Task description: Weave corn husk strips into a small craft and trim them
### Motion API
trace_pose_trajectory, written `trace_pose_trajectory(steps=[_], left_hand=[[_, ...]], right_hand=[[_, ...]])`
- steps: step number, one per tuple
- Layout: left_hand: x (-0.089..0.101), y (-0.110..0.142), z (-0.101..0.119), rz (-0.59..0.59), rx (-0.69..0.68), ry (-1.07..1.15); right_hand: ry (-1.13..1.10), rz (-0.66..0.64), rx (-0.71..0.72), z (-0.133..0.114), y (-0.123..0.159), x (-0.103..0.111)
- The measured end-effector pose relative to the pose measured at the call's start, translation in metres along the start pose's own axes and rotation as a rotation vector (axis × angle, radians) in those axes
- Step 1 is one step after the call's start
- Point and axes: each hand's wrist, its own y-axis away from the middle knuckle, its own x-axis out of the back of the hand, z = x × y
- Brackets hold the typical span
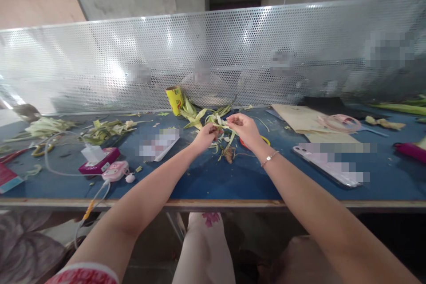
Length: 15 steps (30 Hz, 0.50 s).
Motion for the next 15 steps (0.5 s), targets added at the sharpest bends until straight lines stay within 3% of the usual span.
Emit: trace_pose_trajectory(steps=[15], left_hand=[[-0.0037,0.0088,0.0096,-0.063,-0.022,0.014]], right_hand=[[0.027,-0.085,0.043,-0.0014,0.0039,-0.0038]])
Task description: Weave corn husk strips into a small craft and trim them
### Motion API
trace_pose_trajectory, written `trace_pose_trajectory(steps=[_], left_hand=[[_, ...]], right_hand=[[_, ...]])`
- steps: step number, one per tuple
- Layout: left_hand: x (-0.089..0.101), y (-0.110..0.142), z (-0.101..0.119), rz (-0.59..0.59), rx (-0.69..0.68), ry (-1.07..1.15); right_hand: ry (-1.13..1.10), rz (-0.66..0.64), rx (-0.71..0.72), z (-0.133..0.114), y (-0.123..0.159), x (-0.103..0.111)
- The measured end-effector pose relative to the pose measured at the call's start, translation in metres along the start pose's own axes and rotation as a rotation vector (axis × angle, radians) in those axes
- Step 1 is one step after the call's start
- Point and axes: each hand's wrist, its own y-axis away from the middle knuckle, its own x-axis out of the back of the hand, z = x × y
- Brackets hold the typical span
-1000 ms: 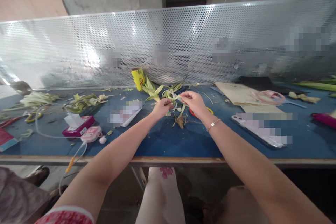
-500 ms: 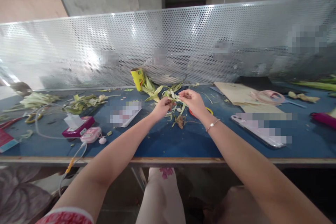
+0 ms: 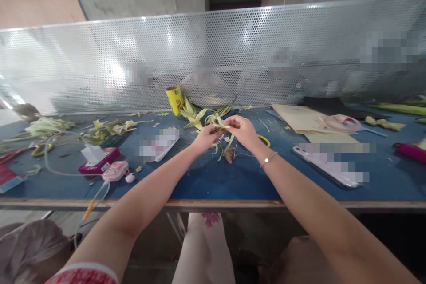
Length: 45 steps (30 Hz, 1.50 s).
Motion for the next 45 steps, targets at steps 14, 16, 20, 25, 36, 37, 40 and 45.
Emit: trace_pose_trajectory(steps=[14,16,20,25,36,37,40,45], left_hand=[[0.003,0.006,0.010,0.068,0.000,-0.138],[0.001,0.006,0.011,0.072,0.001,-0.102],[0.000,0.005,0.011,0.087,0.035,-0.004],[0.001,0.002,0.007,0.067,0.038,0.070],[0.000,0.002,0.003,0.128,-0.084,0.113],[0.000,0.001,0.003,0.139,-0.091,0.117],[0.000,0.001,0.001,0.154,-0.101,0.147],[0.001,0.000,-0.001,0.154,-0.126,0.168]], right_hand=[[0.115,0.010,0.082,-0.004,0.003,-0.003],[0.103,0.005,0.084,-0.005,0.003,-0.003],[0.036,-0.009,0.080,-0.008,0.004,-0.004],[0.006,-0.020,0.067,-0.011,0.005,-0.006],[-0.036,-0.041,0.098,-0.007,0.004,-0.005],[-0.032,-0.041,0.102,-0.006,0.004,-0.005],[-0.021,-0.039,0.103,-0.005,0.004,-0.006],[-0.006,-0.043,0.118,0.000,0.005,-0.008]])
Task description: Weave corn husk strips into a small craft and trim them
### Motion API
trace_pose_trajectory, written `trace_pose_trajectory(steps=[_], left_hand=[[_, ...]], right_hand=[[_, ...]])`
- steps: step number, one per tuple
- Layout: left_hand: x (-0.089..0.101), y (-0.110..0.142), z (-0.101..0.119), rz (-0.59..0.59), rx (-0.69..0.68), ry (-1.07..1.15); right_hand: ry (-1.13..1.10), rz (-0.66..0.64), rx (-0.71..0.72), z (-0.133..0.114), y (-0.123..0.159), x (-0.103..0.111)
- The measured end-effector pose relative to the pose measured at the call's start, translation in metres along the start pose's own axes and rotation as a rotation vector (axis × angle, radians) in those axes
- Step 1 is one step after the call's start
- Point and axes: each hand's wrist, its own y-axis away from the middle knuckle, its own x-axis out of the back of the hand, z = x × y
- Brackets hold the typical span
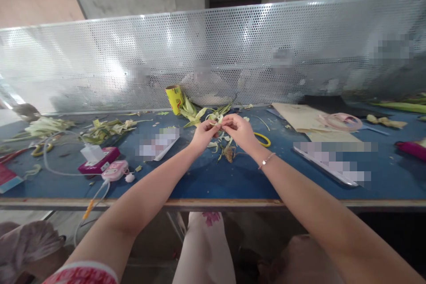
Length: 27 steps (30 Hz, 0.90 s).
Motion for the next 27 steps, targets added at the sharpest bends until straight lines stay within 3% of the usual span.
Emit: trace_pose_trajectory(steps=[17,23,27], left_hand=[[0.001,-0.001,-0.002,0.016,-0.001,-0.003],[0.001,-0.001,0.001,0.014,0.017,-0.031],[0.000,0.001,0.004,-0.004,0.022,-0.067]], right_hand=[[-0.074,0.064,-0.017,-0.006,0.000,-0.002],[-0.147,0.002,-0.154,0.004,-0.005,0.000],[-0.102,-0.032,-0.149,0.002,-0.005,0.002]])
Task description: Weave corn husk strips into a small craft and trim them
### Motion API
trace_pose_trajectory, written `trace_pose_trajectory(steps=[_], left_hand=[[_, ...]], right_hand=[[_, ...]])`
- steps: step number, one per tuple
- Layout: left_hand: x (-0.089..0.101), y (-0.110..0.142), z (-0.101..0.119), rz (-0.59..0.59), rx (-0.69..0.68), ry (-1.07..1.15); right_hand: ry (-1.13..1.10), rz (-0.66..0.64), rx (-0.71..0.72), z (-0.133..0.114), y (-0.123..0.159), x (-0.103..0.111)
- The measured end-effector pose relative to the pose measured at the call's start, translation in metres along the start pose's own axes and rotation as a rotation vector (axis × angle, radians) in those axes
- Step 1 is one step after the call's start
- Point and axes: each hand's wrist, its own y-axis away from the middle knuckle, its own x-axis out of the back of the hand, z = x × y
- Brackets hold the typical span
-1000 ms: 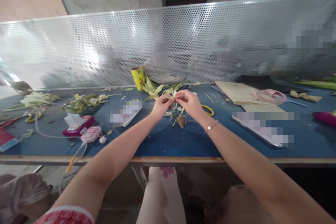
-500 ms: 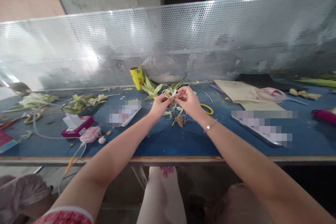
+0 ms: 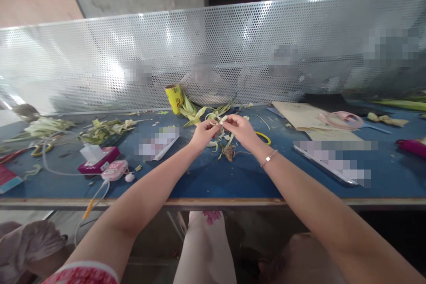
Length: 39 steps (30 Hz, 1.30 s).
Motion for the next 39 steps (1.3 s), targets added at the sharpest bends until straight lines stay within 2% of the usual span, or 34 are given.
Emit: trace_pose_trajectory(steps=[13,18,31,33,35,39], left_hand=[[0.002,-0.001,-0.002,-0.021,0.085,-0.002],[0.000,-0.002,-0.001,-0.002,0.126,0.041],[0.002,-0.001,0.005,-0.028,0.066,0.067],[0.003,-0.001,0.004,0.008,0.065,0.059],[0.005,-0.003,0.002,0.057,0.067,0.049],[0.008,-0.007,-0.002,0.100,0.062,0.037]], right_hand=[[0.187,-0.013,0.057,-0.008,0.003,0.002],[0.186,-0.017,0.055,-0.011,0.003,0.002],[0.168,0.051,0.061,-0.008,0.002,0.001],[0.189,0.024,0.028,-0.008,0.002,0.004],[0.308,-0.028,-0.006,-0.007,0.003,0.007],[0.686,-0.282,-0.134,-0.007,0.009,0.012]])
